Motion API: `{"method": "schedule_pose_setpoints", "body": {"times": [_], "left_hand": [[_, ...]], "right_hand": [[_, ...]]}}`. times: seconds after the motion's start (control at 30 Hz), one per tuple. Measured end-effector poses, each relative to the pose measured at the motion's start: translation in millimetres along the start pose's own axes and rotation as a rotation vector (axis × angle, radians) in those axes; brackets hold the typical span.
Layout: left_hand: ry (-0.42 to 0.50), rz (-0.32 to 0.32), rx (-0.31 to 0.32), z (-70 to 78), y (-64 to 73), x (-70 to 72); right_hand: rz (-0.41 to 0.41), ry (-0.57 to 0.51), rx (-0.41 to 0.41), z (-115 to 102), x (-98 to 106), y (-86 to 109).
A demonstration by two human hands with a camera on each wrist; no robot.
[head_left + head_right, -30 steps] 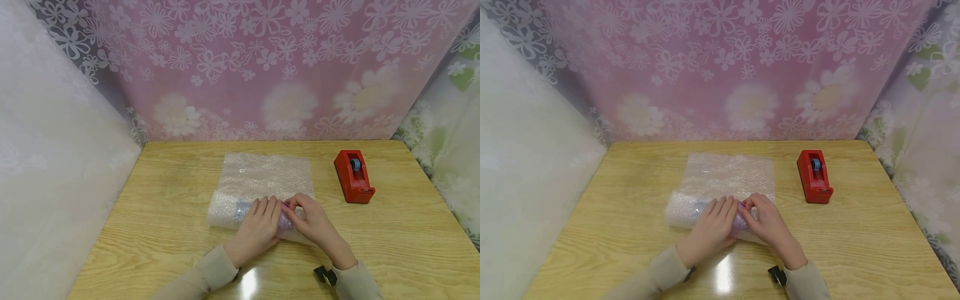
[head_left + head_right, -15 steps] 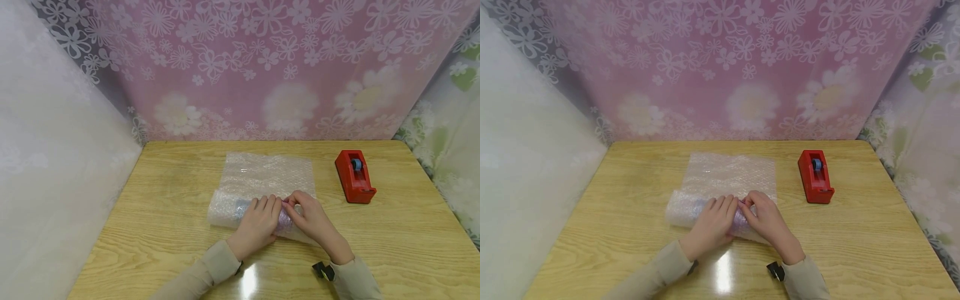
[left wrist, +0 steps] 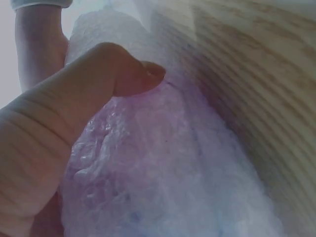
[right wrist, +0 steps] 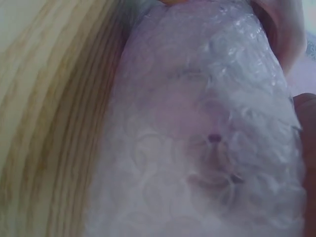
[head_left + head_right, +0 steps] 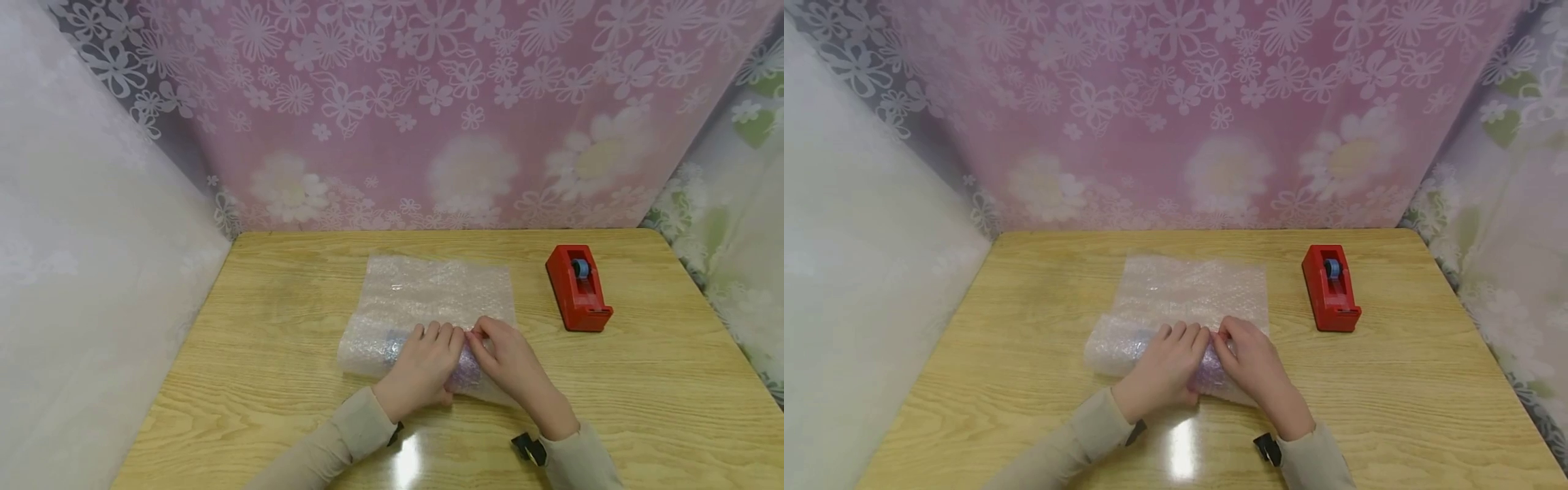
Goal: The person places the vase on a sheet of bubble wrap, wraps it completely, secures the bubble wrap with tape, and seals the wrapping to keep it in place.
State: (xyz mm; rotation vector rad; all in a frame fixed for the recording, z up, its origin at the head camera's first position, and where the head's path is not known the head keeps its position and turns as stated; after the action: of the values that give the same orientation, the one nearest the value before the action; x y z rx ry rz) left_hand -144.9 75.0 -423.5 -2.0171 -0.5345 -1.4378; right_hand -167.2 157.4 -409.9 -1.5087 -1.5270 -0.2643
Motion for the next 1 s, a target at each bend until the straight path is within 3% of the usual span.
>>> {"method": "schedule_pose_setpoints", "body": {"times": [0.2,0.43,0.53,0.7,1.0], "left_hand": [[0.009,-0.031,-0.008,0.3,-2.4,-2.1],[0.026,-0.118,0.018,-3.0,-4.6,-10.3],[0.046,-0.125,0.022,-3.8,-5.7,-10.0],[0.077,-0.12,0.022,-4.9,-7.3,-9.1],[0.201,-0.25,0.07,-13.0,-6.7,-16.5]], "right_hand": [[0.02,0.051,-0.015,-4,3,5.4],[0.157,0.068,0.167,-35,17,13.7],[0.178,0.081,0.21,-47,19,19.7],[0.156,0.125,0.223,-58,16,32.6],[-0.004,0.245,0.177,-62,-7,43.9]]}}
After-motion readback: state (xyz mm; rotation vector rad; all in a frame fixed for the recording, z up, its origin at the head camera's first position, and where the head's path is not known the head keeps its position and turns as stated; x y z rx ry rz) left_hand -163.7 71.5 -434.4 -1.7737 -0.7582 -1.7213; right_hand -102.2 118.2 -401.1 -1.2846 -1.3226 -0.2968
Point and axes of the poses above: each hand's wrist, its own y-axis away from the middle knuckle, its own x-axis out of the back of the hand, z = x × y, the point moved 10 cm from there along -y, towards the middle knuckle, and after that the axes turned 3 degrees about z, right-handed, at the moved point
